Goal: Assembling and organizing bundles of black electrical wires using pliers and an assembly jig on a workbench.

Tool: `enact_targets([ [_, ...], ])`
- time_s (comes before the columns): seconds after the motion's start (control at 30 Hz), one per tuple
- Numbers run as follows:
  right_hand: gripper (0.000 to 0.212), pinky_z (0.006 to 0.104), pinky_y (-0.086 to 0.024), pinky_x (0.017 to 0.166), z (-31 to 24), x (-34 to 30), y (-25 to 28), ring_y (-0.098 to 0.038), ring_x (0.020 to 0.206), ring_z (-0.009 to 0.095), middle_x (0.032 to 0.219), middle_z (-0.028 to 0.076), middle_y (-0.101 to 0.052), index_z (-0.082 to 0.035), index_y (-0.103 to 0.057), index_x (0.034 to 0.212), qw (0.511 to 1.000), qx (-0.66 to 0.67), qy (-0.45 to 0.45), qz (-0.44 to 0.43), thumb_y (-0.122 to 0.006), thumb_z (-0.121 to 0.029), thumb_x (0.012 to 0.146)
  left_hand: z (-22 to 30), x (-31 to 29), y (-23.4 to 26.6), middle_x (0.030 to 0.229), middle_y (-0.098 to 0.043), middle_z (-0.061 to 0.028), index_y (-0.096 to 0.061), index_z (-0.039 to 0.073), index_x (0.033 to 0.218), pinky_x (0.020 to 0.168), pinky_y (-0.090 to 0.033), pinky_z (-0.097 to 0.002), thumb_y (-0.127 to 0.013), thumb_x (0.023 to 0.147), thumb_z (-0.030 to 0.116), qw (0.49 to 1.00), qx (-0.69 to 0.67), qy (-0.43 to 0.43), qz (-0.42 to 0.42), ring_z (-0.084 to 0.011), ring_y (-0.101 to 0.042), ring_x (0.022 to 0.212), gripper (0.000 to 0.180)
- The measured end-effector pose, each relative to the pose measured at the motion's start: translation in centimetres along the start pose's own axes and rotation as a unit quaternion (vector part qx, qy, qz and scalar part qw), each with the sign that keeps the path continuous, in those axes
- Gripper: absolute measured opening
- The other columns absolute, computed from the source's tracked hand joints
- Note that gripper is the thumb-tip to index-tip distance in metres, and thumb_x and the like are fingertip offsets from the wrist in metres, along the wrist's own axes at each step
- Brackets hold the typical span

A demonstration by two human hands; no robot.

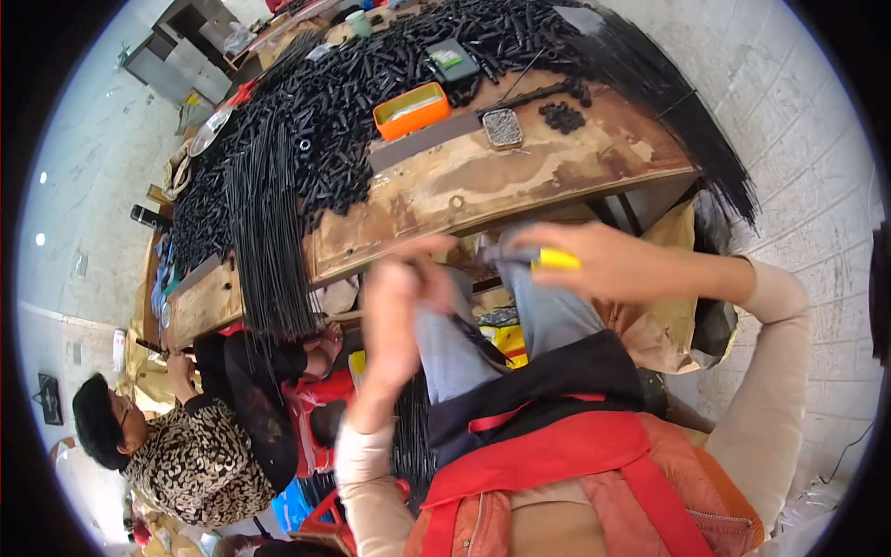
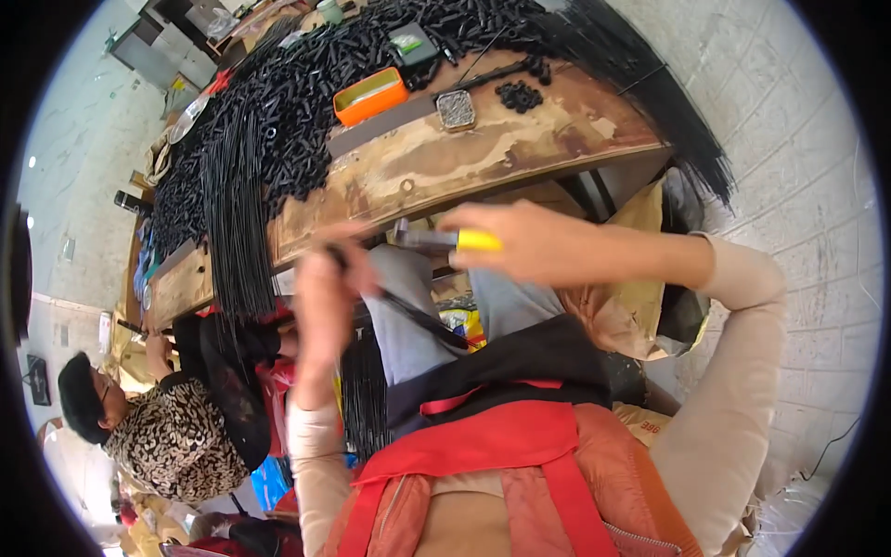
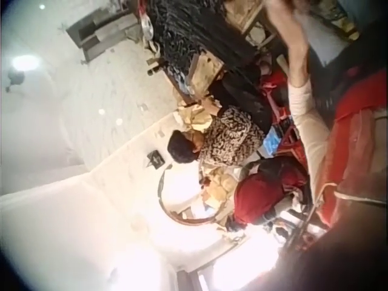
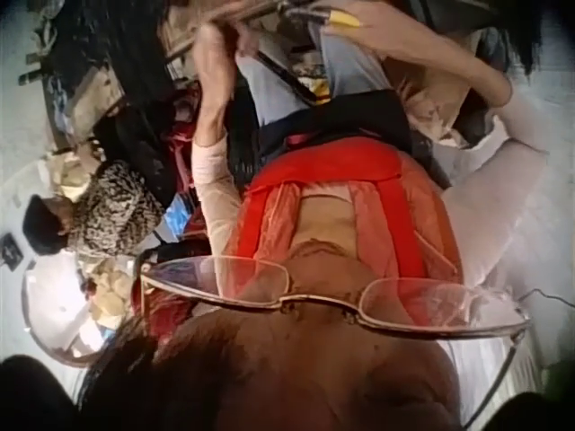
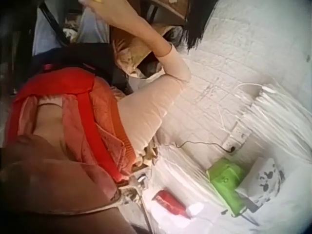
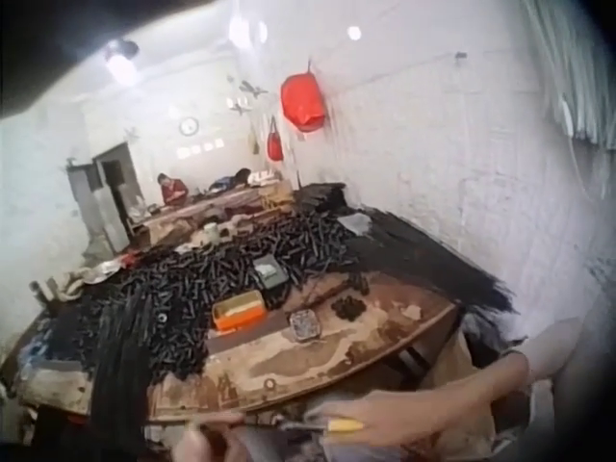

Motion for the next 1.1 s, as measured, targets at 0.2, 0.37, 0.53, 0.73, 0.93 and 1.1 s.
enact_targets([
  [0.2, 0.042, 0.0451, -0.043, 0.097, 13.6, 1.3, 3.9, -0.055, 0.113, 0.04, 0.126, 0.025, -0.053, -0.003, -0.049, 0.13, 0.961, -0.197, -0.139, 0.139, -0.047, -0.029, 0.098, 23.1, 0.9, 22.3, 0.066, -0.026, 0.0071, -0.039, -0.007, 0.135, 0.044, -0.02, -0.02, -0.039, 0.105, 0.031, 0.967, -0.133, -0.17, 0.132, -0.0032, -0.022, 0.052, 0.048],
  [0.37, 0.029, 0.0495, -0.047, 0.079, 20.2, 1.0, 6.5, -0.059, 0.093, 0.041, 0.102, 0.023, -0.06, -0.001, -0.059, 0.108, 0.871, -0.416, -0.151, 0.214, -0.052, -0.025, 0.093, 11.6, -0.9, 11.5, 0.059, -0.032, 0.0084, -0.059, -0.003, 0.112, 0.042, -0.024, -0.0208, -0.041, 0.103, 0.037, 0.977, -0.066, 0.048, 0.197, -0.0016, -0.027, 0.047, 0.045],
  [0.53, 0.034, 0.0471, -0.041, 0.09, 21.1, 3.2, 6.9, -0.053, 0.103, 0.041, 0.114, 0.021, -0.054, 0.0, -0.055, 0.118, 0.869, -0.447, -0.074, 0.2, -0.057, -0.022, 0.092, -7.7, -9.1, 11.0, 0.06, -0.045, -0.0011, -0.06, 0.001, 0.092, 0.049, -0.034, -0.0259, -0.032, 0.104, 0.032, 0.952, 0.159, 0.237, 0.108, -0.0082, -0.041, 0.052, 0.043],
  [0.73, 0.024, 0.047, -0.044, 0.083, 16.9, 1.4, 7.5, -0.056, 0.093, 0.038, 0.093, 0.019, -0.06, -0.005, -0.064, 0.108, 0.887, -0.403, -0.059, 0.216, -0.056, -0.018, 0.089, -26.2, -16.8, 12.7, 0.112, -0.061, -0.0222, -0.061, 0.005, 0.115, 0.082, -0.05, -0.0485, -0.052, 0.092, 0.021, 0.822, 0.561, 0.097, 0.009, -0.0413, -0.058, 0.101, 0.029],
  [0.93, 0.016, 0.0415, -0.045, 0.081, 18.3, -1.3, 6.7, -0.055, 0.09, 0.03, 0.09, 0.014, -0.057, -0.003, -0.065, 0.086, 0.867, -0.42, 0.066, 0.261, -0.058, -0.016, 0.08, -31.3, -19.5, 12.4, 0.105, -0.065, -0.0247, -0.064, 0.01, 0.117, 0.087, -0.049, -0.0456, -0.059, 0.087, 0.027, 0.795, 0.416, 0.358, -0.258, -0.0393, -0.062, 0.101, 0.035],
  [1.1, 0.015, 0.0399, -0.048, 0.081, 21.8, -6.2, 13.6, -0.057, 0.09, 0.033, 0.087, 0.014, -0.059, -0.003, -0.065, 0.087, 0.845, -0.463, -0.112, 0.243, -0.06, -0.015, 0.082, -23.1, -11.6, 10.3, 0.099, -0.067, -0.0213, -0.061, 0.006, 0.118, 0.08, -0.051, -0.0444, -0.061, 0.086, 0.03, 0.77, 0.525, 0.261, -0.253, -0.0351, -0.065, 0.095, 0.04],
])
Point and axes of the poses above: each hand's wrist, its own x-axis towards the middle knuckle, its own y-axis out of the back of the hand, z = x × y, the point moved 6 cm from there along x, towards the middle knuckle
